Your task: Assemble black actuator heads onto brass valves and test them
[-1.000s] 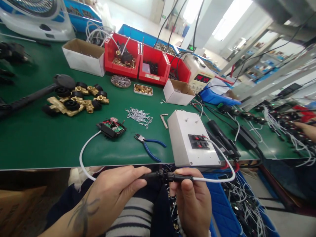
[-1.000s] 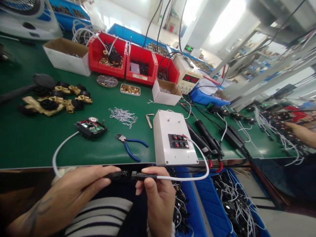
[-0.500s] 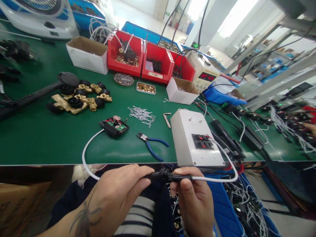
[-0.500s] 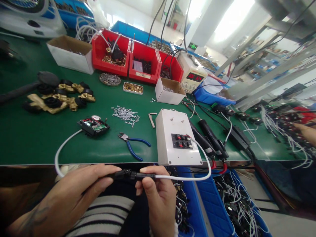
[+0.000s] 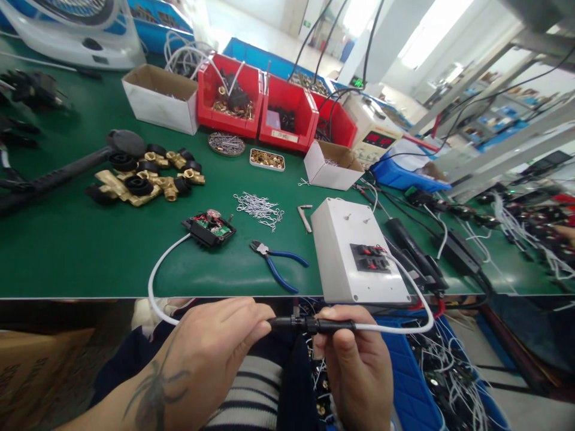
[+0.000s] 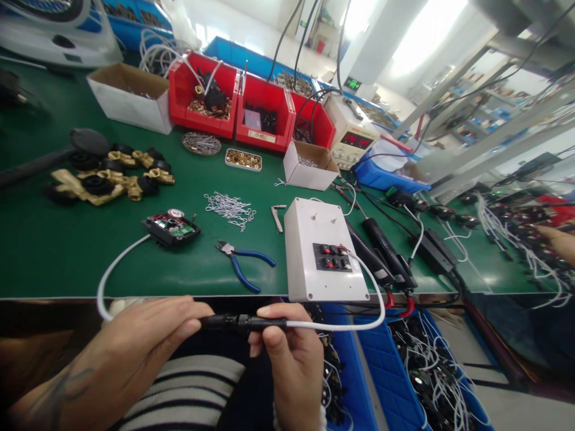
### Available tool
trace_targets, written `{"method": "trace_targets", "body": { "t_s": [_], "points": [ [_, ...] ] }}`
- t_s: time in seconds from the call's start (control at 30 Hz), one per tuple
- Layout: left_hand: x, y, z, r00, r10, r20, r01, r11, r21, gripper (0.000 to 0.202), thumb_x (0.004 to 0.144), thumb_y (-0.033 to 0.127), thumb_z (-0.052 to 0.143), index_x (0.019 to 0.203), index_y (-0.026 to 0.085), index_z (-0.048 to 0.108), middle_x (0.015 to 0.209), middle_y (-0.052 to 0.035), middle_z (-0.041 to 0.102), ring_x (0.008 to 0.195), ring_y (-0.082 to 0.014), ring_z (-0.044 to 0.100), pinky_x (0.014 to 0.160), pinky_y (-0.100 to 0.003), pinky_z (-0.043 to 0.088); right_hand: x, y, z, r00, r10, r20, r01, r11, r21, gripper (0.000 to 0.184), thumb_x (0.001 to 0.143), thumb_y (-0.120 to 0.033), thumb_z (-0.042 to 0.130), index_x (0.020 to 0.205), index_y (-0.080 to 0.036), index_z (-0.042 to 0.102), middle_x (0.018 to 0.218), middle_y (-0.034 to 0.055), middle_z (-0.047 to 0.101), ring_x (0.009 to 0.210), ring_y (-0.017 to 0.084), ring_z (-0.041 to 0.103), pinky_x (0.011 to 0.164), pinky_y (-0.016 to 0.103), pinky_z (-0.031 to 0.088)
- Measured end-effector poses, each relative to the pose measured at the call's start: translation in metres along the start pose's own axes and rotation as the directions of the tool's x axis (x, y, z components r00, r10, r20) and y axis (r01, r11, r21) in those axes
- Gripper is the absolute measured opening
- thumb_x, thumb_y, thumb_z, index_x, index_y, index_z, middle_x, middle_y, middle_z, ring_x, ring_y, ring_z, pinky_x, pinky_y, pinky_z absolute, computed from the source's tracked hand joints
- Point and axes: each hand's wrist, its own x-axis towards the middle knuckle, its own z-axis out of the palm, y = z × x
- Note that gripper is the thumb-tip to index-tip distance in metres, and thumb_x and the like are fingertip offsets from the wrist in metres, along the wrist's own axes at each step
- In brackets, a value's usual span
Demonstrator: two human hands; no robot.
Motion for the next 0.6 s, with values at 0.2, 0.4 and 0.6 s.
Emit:
{"method": "trace_targets", "body": {
  "t_s": [0.2, 0.4, 0.6],
  "points": [
    [-0.0006, -0.0019, -0.002, 0.999, -0.011, 0.047, 0.011, 1.0, 0.007, 0.034, 0.102, 0.021, 0.036, 0.08, 0.019, 0.061, 0.08, -0.0018, 0.074, 0.069, -0.0141, 0.071, 0.059, -0.022, 0.051, 0.0009, -0.0005, -0.004, 0.999, -0.012, 0.046, 0.015, 0.997, -0.073, 0.012, 0.091, -0.035, 0.066, 0.099, -0.027, 0.07, 0.072, -0.0026, 0.065, 0.061, 0.007, 0.061, 0.058, 0.014, 0.049],
    [-0.0007, -0.0019, -0.002, 0.998, -0.015, 0.065, 0.015, 1.0, -0.001, 0.034, 0.102, 0.022, 0.036, 0.08, 0.019, 0.062, 0.08, -0.0019, 0.074, 0.067, -0.014, 0.069, 0.056, -0.023, 0.049, 0.0015, 0.0004, -0.0012, 0.997, 0.046, 0.057, -0.044, 0.999, -0.027, 0.011, 0.093, -0.036, 0.064, 0.099, -0.029, 0.07, 0.07, -0.0039, 0.066, 0.057, 0.006, 0.06, 0.055, 0.013, 0.047],
    [0.0055, -0.0019, -0.0019, 0.999, -0.009, 0.049, 0.009, 1.0, 0.009, 0.035, 0.102, 0.021, 0.036, 0.077, 0.019, 0.06, 0.068, 0.0016, 0.068, 0.057, -0.0117, 0.065, 0.053, -0.022, 0.047, 0.0025, 0.0036, 0.0002, 0.996, 0.029, 0.084, -0.021, 0.995, -0.099, 0.009, 0.093, -0.034, 0.064, 0.098, -0.028, 0.069, 0.066, -0.0045, 0.063, 0.057, 0.006, 0.059, 0.056, 0.015, 0.047]
  ]
}}
